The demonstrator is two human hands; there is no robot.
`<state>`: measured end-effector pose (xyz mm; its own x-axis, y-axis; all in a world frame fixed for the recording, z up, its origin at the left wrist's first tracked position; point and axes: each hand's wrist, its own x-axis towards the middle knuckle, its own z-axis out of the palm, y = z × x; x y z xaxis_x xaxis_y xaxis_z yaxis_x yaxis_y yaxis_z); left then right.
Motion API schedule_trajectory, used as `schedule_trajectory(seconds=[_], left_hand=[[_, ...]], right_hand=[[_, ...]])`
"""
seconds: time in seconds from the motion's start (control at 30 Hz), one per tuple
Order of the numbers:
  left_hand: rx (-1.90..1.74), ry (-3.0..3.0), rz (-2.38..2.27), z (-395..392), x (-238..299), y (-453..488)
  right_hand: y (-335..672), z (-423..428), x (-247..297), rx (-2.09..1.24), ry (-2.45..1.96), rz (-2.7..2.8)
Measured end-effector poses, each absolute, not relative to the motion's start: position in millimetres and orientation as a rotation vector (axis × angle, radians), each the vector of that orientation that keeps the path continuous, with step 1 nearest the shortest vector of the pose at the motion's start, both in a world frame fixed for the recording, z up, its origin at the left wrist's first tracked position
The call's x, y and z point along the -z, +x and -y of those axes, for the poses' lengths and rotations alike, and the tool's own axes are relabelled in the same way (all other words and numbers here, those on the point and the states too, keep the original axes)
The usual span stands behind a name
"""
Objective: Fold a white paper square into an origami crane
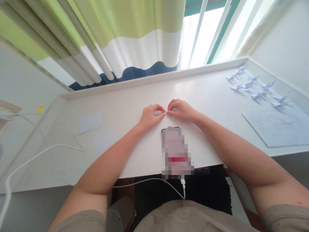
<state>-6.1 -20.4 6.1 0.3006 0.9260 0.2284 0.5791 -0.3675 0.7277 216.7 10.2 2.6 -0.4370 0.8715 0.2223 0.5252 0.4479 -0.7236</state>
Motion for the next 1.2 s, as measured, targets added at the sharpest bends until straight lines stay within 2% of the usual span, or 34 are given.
schedule_trajectory(seconds=[1.2], left_hand=[[-0.898,1.887,-1.383,14.6,-2.2,-1.9]], right_hand=[[217.5,-7.7,-9.1,-0.897,-1.204,2.103]])
